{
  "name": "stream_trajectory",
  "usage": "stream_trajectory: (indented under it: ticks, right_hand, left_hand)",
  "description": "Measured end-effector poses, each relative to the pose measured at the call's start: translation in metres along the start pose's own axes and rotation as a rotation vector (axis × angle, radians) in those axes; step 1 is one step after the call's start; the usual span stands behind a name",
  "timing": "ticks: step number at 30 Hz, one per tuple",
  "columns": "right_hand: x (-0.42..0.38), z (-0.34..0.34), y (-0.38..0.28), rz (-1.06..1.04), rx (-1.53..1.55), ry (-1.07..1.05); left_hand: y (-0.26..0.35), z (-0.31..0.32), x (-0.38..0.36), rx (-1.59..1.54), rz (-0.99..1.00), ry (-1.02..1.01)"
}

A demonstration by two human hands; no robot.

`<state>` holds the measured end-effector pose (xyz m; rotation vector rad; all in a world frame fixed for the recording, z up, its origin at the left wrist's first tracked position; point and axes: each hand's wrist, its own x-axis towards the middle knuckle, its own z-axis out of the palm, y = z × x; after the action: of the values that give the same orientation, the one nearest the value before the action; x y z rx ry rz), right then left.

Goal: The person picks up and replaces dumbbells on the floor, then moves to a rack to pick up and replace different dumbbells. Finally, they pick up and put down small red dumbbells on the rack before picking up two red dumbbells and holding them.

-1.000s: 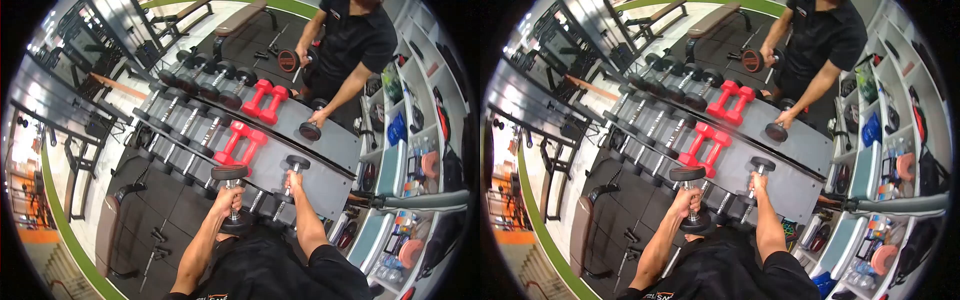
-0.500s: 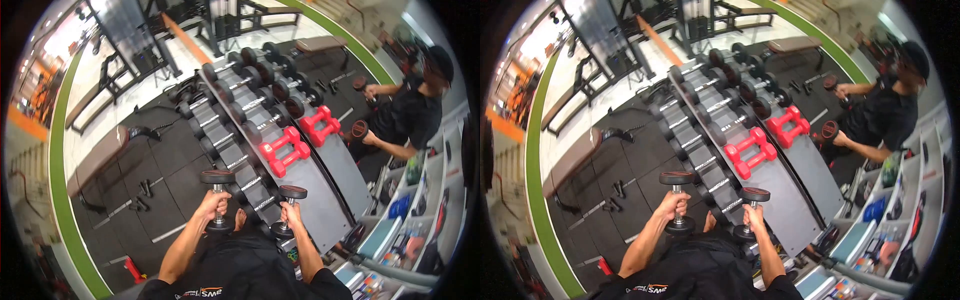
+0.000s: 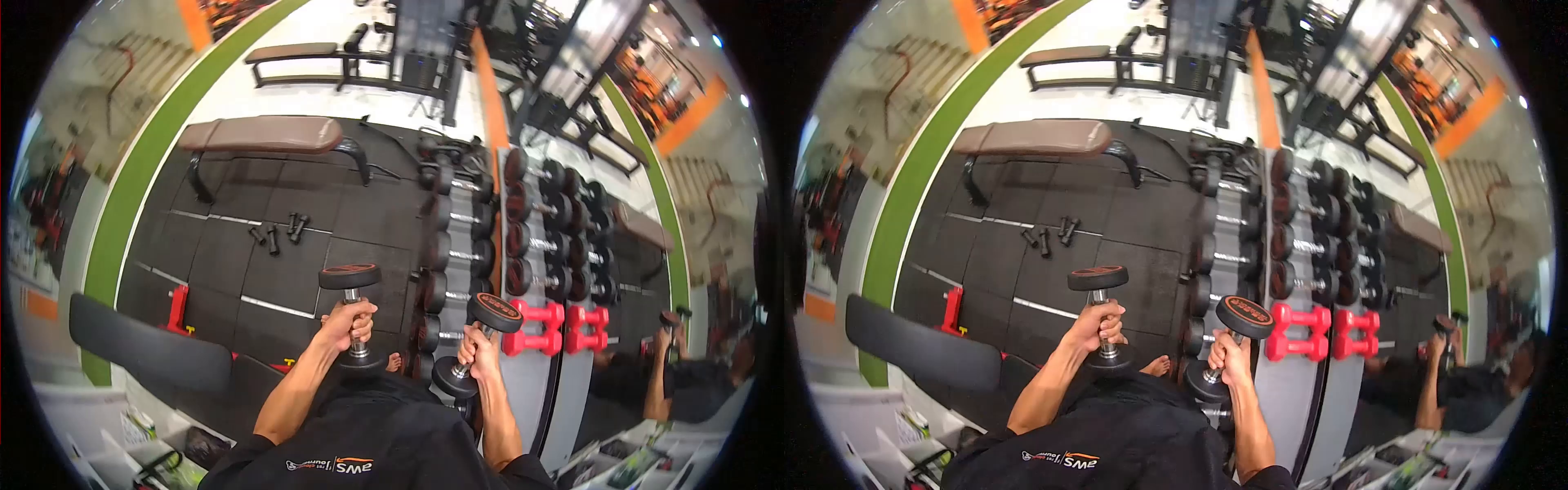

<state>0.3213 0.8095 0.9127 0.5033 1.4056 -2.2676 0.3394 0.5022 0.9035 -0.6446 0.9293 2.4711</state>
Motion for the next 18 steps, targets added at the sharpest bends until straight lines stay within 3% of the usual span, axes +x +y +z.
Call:
stream_trajectory:
  ticks: [8, 18]
  right_hand:
    - [0.051, 0.120, -0.017, -0.006, -0.217, -0.308]
    - [0.108, 0.253, -0.013, 0.017, -0.367, -0.403]
  left_hand:
    - [0.066, -0.064, -0.041, -0.124, 0.192, 0.063]
    - [0.141, -0.128, -0.060, -0.276, 0.343, 0.156]
